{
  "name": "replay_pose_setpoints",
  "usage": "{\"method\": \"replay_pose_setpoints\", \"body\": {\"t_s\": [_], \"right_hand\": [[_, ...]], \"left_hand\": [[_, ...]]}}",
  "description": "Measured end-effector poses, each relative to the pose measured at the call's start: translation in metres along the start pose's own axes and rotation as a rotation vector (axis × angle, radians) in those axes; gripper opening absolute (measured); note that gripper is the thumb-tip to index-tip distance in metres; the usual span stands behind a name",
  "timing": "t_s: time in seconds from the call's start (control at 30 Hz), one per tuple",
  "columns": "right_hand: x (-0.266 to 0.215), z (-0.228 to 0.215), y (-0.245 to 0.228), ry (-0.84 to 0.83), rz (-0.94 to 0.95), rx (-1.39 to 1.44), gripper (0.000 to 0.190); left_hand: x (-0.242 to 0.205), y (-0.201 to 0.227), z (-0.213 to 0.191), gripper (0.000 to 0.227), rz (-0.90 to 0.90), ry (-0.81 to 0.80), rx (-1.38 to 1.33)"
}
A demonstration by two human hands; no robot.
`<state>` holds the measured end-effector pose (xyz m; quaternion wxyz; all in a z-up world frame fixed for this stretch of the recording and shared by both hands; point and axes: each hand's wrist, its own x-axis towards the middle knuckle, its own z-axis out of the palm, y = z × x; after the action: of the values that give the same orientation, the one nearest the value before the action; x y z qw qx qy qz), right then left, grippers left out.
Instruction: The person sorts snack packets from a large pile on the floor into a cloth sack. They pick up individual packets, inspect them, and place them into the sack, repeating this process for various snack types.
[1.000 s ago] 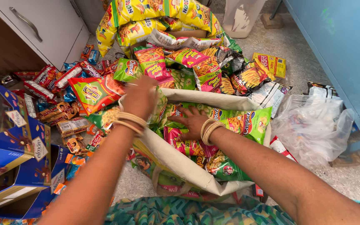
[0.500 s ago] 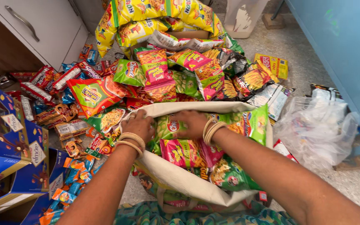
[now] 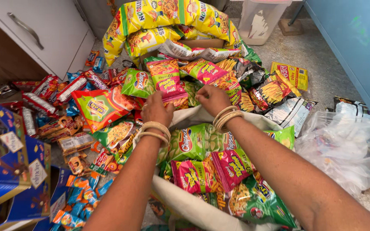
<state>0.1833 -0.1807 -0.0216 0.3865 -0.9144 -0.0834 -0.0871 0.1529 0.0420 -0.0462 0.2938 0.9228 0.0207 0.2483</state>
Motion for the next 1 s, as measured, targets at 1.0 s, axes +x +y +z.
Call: {"method": "replay_pose_setpoints", "body": {"t_s": [1.0], "right_hand": [[-0.02, -0.026, 0.087, -0.194, 0.012, -0.217, 0.034]], "left_hand": [[0.003, -0.048, 0.067, 0.014, -0.665, -0.291, -0.902]]}}
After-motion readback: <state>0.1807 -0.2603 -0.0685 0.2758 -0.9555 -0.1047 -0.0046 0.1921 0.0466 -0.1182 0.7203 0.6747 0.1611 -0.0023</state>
